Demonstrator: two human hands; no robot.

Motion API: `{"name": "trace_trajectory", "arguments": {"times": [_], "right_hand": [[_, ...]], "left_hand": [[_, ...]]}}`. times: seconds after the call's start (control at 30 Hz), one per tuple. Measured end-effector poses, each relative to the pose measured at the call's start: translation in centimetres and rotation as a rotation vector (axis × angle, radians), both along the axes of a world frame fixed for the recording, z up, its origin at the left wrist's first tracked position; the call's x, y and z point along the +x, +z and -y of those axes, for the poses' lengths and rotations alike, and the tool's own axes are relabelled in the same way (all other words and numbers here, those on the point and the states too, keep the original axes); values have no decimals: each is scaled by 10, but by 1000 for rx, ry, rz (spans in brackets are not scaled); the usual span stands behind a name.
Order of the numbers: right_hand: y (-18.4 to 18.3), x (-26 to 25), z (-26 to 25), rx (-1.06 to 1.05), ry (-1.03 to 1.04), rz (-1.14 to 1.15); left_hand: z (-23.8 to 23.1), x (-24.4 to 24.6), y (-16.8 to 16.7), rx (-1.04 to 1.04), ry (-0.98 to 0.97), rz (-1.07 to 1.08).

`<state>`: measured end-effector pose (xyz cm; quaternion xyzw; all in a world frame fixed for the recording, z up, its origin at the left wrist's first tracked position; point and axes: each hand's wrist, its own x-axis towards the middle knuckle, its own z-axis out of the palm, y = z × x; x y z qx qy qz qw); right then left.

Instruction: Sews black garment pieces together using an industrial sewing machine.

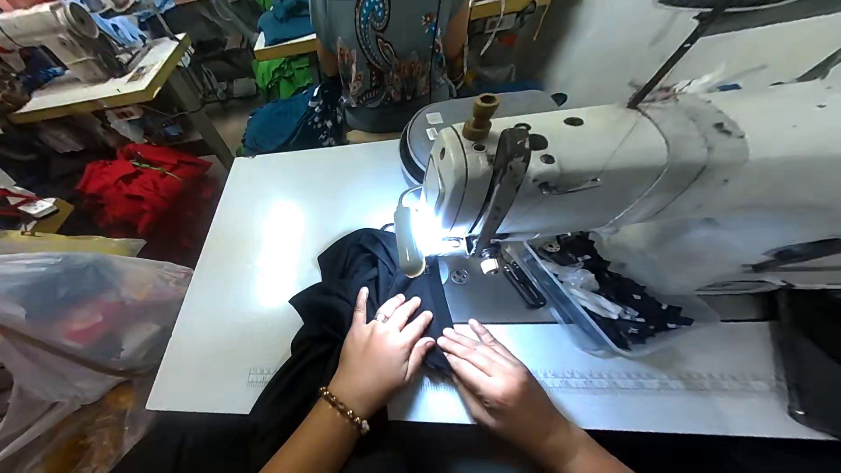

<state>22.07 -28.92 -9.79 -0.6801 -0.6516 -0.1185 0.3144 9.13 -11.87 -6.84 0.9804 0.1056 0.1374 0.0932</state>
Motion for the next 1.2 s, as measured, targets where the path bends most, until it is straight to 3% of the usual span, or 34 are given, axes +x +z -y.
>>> {"name": "trace_trajectory", "arguments": {"times": [0.67,0.87,1.2], "right_hand": [[1,25,-19,-4,55,16],[1,33,-37,19,29,-11],[2,38,-56,16,-5,-37]], "left_hand": [[-12,20,6,-54,79,-24],[-24,34,13,-62,106,-157],[-36,44,16,-43,123,-183]]}}
